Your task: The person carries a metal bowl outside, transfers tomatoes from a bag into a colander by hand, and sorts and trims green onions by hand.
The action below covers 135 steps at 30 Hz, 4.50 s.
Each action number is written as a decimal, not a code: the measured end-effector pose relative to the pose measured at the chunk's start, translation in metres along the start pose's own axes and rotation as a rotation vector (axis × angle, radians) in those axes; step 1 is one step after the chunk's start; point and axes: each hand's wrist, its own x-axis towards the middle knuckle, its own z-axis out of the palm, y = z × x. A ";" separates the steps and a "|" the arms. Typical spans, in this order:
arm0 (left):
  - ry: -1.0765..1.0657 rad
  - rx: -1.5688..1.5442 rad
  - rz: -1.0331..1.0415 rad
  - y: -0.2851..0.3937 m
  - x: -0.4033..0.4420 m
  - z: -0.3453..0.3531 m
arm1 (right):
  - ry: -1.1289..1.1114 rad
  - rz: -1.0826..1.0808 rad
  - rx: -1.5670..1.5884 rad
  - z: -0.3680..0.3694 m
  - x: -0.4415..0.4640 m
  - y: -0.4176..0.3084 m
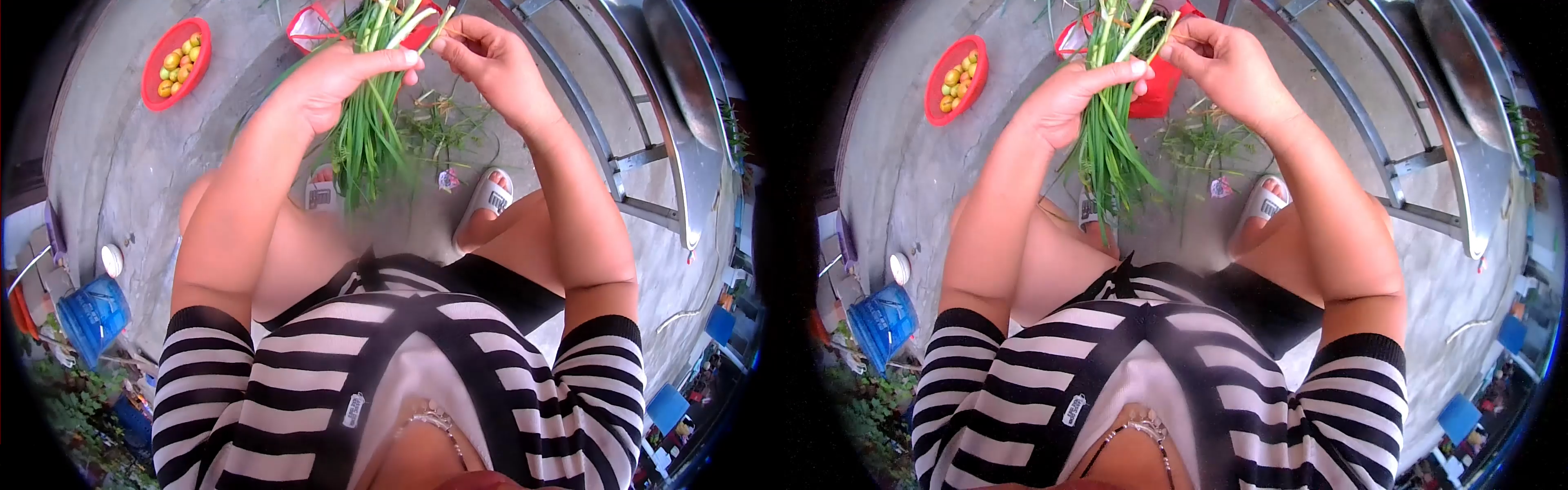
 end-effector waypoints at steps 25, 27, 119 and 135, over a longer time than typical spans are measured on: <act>-0.047 0.094 0.071 -0.012 0.008 0.006 | -0.029 0.244 0.231 -0.004 -0.003 -0.004; -0.043 -0.056 -0.012 -0.012 0.008 0.011 | 0.108 0.170 0.454 -0.002 0.001 -0.008; 0.061 0.132 0.120 -0.015 0.012 0.006 | 0.098 0.241 0.159 0.004 -0.001 -0.015; 0.144 0.165 0.168 -0.038 0.021 0.005 | -0.078 0.252 -0.206 0.008 0.001 0.014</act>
